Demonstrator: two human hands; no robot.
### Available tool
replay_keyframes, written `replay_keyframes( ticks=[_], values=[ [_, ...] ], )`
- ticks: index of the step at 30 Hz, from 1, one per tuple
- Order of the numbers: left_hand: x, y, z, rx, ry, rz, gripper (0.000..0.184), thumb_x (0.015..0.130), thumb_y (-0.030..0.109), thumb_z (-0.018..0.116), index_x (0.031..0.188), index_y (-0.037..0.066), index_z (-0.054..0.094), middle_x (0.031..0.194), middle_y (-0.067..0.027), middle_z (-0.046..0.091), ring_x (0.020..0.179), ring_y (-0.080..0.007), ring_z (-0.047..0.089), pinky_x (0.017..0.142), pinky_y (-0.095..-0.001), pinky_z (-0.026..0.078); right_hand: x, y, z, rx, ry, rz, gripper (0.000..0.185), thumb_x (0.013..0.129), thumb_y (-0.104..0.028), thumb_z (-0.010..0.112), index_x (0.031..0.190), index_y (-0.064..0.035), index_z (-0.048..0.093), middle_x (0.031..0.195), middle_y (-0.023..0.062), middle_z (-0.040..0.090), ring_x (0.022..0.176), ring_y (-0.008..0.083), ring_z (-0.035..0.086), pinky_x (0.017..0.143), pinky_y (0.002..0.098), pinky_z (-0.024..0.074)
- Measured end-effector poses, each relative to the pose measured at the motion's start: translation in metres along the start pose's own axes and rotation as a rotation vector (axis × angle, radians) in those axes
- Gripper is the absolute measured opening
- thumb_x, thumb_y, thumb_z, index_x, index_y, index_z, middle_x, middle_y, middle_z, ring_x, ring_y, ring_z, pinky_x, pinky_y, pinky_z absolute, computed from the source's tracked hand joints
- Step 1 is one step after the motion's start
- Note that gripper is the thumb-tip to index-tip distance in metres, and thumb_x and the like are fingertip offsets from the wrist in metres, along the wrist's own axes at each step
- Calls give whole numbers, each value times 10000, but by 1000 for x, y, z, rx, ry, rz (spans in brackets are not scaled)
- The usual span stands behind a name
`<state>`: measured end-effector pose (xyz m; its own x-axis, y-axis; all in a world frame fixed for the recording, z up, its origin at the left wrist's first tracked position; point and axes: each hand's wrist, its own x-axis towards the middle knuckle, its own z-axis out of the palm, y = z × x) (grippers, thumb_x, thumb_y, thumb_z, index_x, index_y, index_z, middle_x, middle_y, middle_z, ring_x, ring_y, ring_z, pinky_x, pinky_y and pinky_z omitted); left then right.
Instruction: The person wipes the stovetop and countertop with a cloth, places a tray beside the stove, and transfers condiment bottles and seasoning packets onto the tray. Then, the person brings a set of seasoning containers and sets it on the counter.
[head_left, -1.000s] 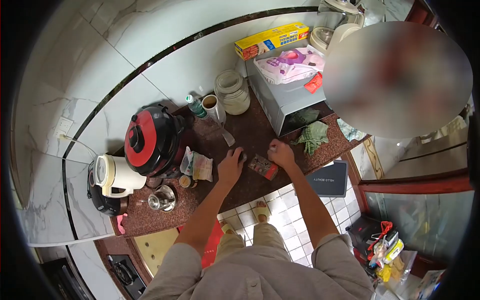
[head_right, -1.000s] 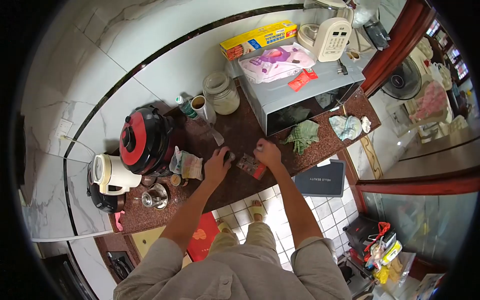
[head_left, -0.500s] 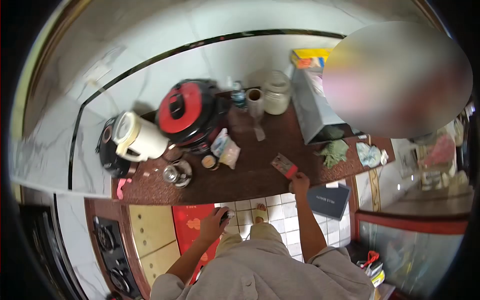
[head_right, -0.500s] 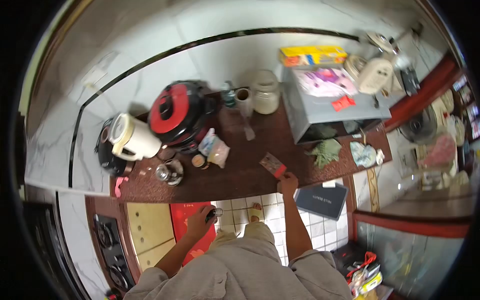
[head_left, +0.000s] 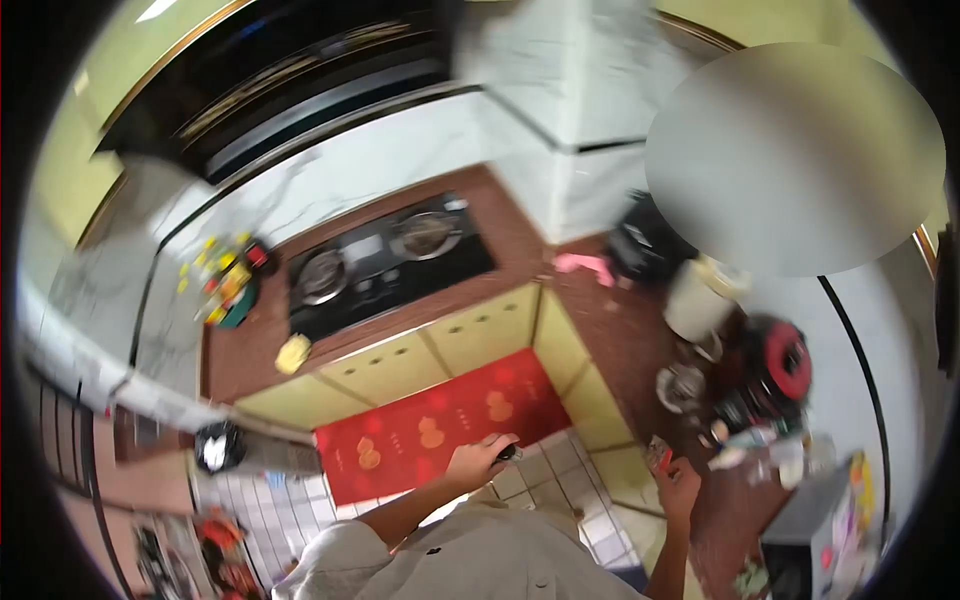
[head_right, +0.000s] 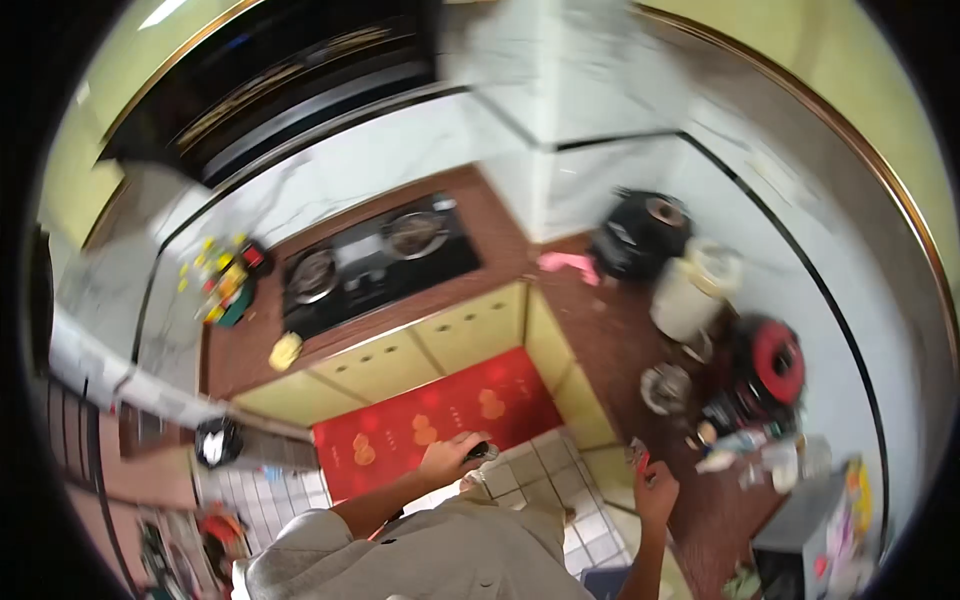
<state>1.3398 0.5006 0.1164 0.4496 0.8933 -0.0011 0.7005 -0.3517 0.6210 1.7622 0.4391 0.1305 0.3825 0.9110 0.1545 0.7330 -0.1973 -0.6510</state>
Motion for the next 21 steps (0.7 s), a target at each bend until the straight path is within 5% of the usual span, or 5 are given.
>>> replay_keyframes(
  ticks=[4,7,15,17,21],
  values=[
    [-75,-68,-79,69,158,-282,481,875,252,691,1297,169,476,1128,-106,650,906,-357,682,679,-484,574,22,-108,147,245,-172,-410,137,753,-55,741,788,-15,615,719,129,650,642,181,600,628,333,485],
    [-136,-129,-109,51,379,-434,470,872,275,696,1275,159,483,1105,-114,656,872,-379,681,674,-502,563,24,-215,230,411,-328,-603,123,782,-43,710,806,-20,591,652,104,624,534,234,615,548,348,496],
    [-254,-229,-176,73,673,-890,463,827,300,740,1207,148,524,1048,-123,676,895,-391,673,698,-502,553,24,-480,395,397,-905,-288,115,789,-8,692,793,-11,578,663,67,576,663,121,572,628,300,474],
    [-268,-258,-186,65,722,-963,463,817,307,749,1190,144,527,1052,-123,677,890,-397,671,699,-504,549,34,-528,470,509,-631,-839,122,792,-14,699,796,-8,577,661,77,580,644,127,582,628,299,479],
    [-278,-304,-232,62,807,-1055,435,817,292,747,1165,145,531,1057,-115,672,893,-387,676,700,-502,550,36,-684,561,647,-662,-883,136,802,-67,714,802,-20,587,701,127,623,632,233,630,640,336,497]
  ],
)
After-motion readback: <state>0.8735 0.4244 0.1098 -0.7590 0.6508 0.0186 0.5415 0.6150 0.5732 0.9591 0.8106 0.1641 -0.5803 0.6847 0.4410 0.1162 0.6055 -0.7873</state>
